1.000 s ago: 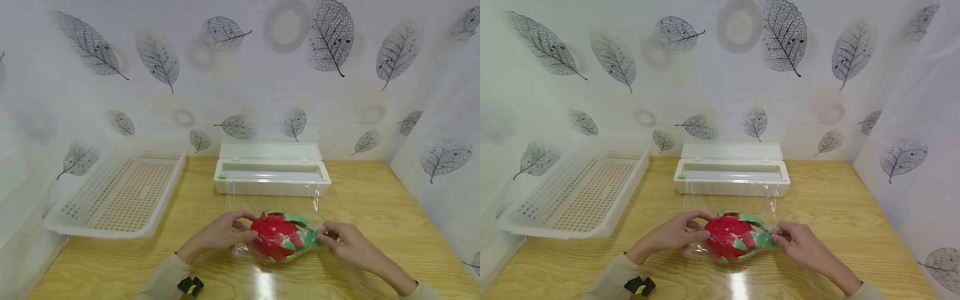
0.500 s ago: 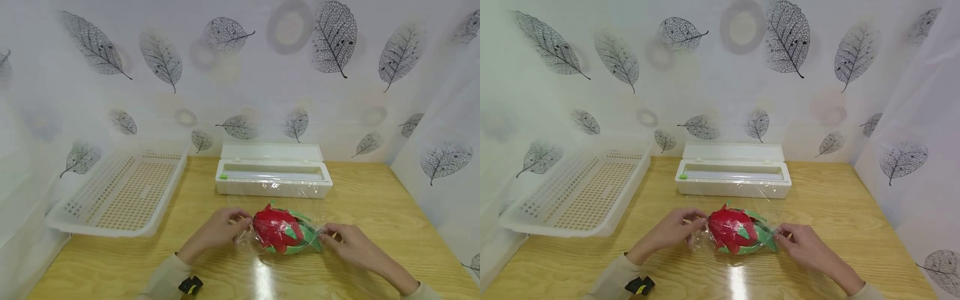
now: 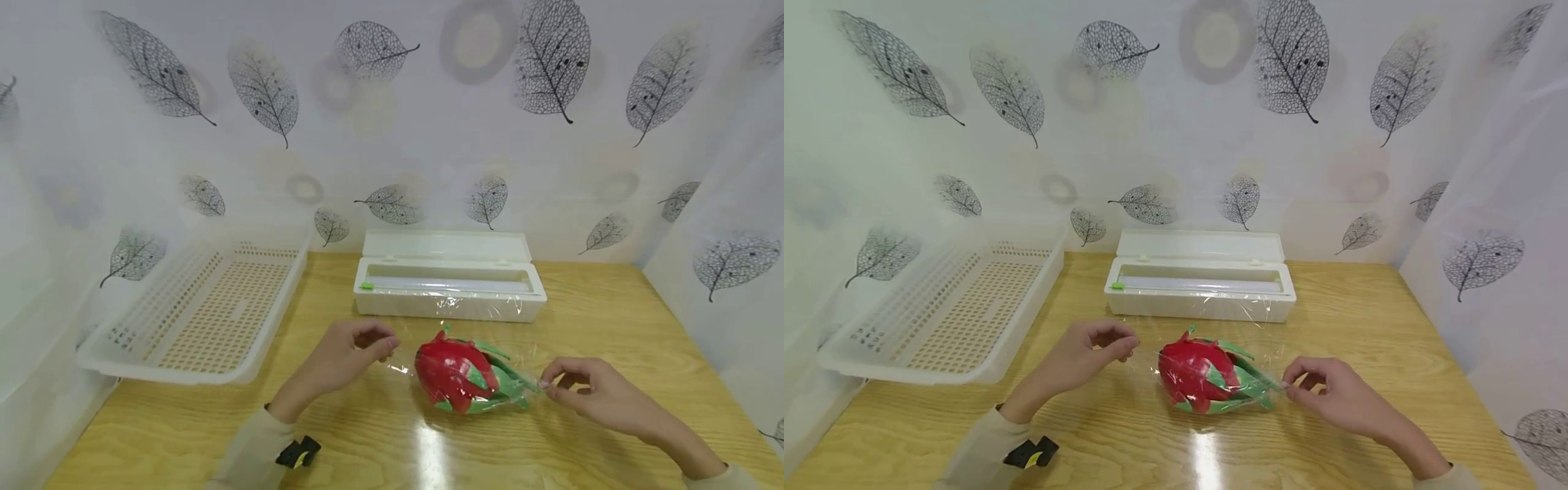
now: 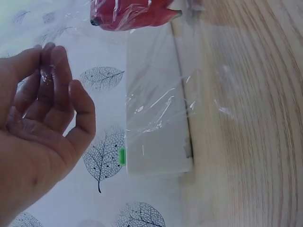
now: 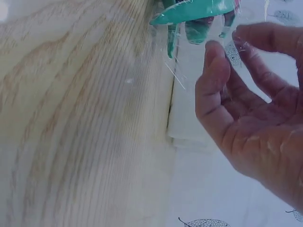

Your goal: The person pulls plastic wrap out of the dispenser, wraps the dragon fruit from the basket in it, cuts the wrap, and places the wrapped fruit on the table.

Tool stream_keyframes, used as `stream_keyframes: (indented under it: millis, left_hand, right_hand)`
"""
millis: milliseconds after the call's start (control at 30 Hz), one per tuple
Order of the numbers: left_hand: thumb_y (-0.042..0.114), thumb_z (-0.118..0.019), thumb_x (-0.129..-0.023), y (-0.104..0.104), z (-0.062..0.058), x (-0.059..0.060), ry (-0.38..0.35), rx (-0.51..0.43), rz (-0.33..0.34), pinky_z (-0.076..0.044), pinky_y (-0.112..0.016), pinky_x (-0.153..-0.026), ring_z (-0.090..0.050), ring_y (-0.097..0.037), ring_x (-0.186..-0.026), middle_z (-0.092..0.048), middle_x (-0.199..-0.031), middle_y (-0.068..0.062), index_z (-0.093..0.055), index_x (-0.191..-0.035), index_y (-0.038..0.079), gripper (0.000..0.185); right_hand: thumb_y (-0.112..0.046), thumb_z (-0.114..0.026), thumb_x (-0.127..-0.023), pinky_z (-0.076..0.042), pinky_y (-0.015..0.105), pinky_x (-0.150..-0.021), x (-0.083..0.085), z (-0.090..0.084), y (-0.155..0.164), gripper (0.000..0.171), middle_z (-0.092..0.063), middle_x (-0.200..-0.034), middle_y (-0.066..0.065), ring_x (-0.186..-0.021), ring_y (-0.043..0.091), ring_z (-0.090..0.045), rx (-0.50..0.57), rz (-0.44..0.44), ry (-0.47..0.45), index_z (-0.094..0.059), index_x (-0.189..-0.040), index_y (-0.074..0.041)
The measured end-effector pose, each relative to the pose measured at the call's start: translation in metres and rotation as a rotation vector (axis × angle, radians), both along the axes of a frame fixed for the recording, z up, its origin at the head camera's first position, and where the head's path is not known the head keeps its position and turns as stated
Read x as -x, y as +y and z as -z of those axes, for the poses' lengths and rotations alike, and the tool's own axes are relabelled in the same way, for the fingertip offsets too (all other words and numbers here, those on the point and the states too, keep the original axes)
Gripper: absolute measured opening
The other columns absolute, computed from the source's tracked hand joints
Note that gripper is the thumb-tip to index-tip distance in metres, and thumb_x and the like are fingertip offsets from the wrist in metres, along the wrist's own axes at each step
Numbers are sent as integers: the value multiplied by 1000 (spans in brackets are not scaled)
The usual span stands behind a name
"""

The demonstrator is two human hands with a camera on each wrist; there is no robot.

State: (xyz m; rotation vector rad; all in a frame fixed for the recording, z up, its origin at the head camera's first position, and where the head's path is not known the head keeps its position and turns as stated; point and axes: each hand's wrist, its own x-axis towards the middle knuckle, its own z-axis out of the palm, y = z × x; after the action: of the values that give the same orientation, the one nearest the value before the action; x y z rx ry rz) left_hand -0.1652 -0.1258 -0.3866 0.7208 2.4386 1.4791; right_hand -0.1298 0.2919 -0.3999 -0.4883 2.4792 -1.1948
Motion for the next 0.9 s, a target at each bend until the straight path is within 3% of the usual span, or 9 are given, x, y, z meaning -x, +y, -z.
stream_keyframes:
  millis: [133,267,400,533,733,900]
  left_hand:
    - [23,-68,-99,0,-3,-1,2,-12,4,-62,-35,-76,-72,-23,-85,-76,-98,-12,-74,-110,7,21]
    - [22,-72,-96,-1,-6,-3,12,12,12,-60,-27,-77,-72,-20,-86,-77,-99,-4,-75,-112,12,20]
    - [21,-73,-94,-5,-7,-2,51,37,-10,-59,-24,-77,-71,-12,-85,-77,-98,3,-76,-112,16,18]
    - [19,-72,-95,-9,-7,-1,82,50,-15,-59,-25,-77,-69,-7,-85,-76,-98,5,-76,-112,18,18]
    - [20,-72,-95,-12,-11,-4,125,49,-9,-58,-25,-74,-68,-6,-84,-76,-98,5,-76,-112,19,18]
    - [18,-73,-94,-12,-16,-6,166,26,4,-58,-26,-72,-68,-4,-81,-77,-96,4,-77,-111,17,17]
  right_hand:
    - [-20,-63,-102,-55,28,-66,-1,-1,-2,12,-67,-107,5,-87,13,-65,88,-65,-26,-66,-110,-11]
    - [-18,-66,-100,-55,27,-64,-1,-1,-8,4,-69,-97,-2,-82,10,-64,112,-71,70,-68,-101,-15]
    - [-13,-66,-100,-54,26,-62,-3,-2,-9,4,-69,-91,-2,-80,9,-63,116,-24,161,-68,-97,-15]
    - [-7,-64,-100,-55,28,-64,-5,-4,-6,6,-69,-96,5,-82,13,-65,162,4,202,-67,-100,-11]
    - [-9,-60,-103,-51,29,-55,-4,-7,-6,7,-70,-101,5,-74,17,-64,164,50,200,-64,-107,-6]
    - [-15,-68,-99,-51,26,-56,-2,-5,-11,28,-68,-118,8,-74,14,-63,88,37,226,-63,-126,-9]
